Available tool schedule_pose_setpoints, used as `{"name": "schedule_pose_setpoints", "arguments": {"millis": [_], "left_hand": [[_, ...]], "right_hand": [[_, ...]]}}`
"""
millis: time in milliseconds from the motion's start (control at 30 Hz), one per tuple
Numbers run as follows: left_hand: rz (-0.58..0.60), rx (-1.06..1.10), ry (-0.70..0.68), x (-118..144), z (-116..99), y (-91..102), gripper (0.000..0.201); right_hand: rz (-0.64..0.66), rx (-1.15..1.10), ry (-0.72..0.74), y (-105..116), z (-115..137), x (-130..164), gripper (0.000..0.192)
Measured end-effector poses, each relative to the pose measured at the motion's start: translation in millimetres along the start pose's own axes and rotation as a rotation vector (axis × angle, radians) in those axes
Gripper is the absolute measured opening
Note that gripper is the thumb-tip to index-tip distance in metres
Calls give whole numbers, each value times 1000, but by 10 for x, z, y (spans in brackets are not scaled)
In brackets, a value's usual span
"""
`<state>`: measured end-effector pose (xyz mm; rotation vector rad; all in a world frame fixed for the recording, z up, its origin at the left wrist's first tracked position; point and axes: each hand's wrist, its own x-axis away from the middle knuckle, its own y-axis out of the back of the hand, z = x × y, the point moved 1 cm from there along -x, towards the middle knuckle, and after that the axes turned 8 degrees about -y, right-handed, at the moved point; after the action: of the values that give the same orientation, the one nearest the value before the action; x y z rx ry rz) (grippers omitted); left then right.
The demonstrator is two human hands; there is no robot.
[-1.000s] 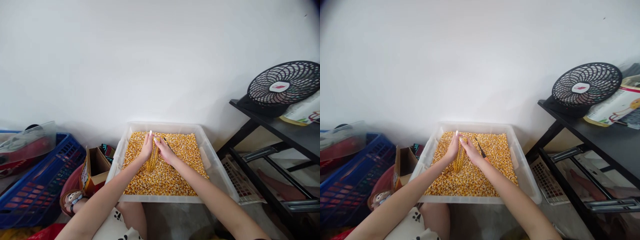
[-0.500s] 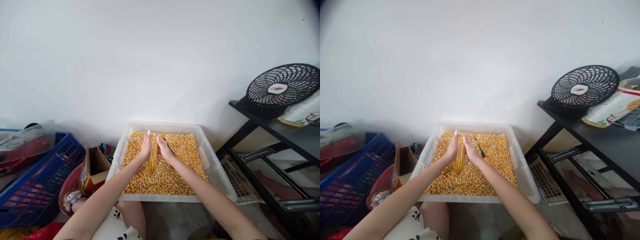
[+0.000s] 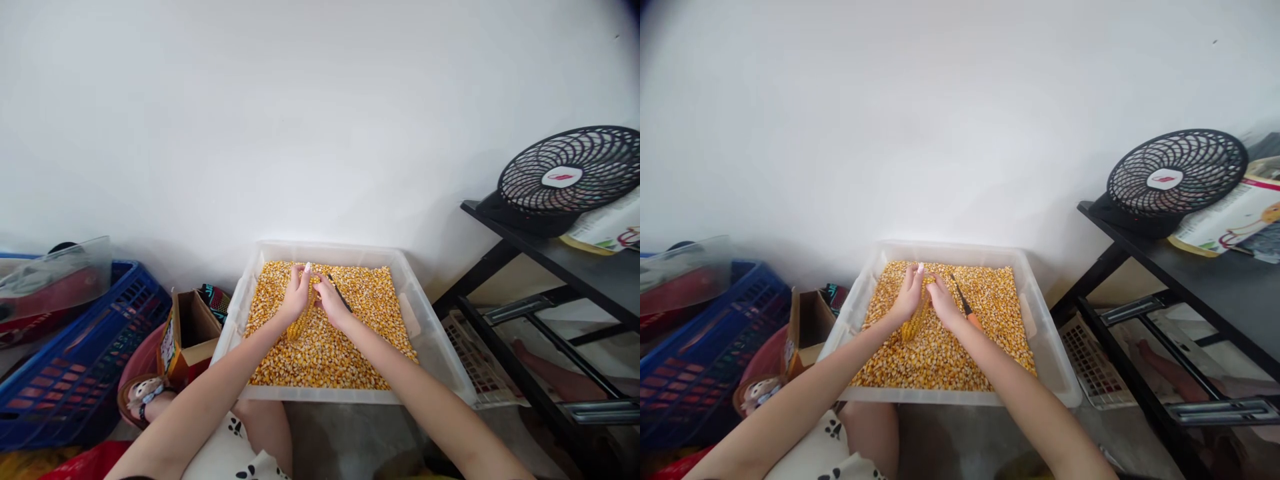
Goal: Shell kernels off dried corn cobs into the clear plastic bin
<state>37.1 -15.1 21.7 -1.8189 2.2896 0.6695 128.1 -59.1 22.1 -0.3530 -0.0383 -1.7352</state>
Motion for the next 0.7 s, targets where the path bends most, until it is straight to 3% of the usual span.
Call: {"name": "schedule_pose_setpoints", "arguments": {"millis": [300, 433, 700], "left_hand": [[167, -201, 29, 88, 147, -34, 46], [103, -120, 71, 48, 193, -23, 40], [7, -5, 57, 1, 187, 2, 38]], "right_hand": [[-8, -101, -173, 5, -110, -63, 43], [65, -272, -258, 41, -52, -73, 41], [121, -331, -172, -18, -7, -27, 36]]}}
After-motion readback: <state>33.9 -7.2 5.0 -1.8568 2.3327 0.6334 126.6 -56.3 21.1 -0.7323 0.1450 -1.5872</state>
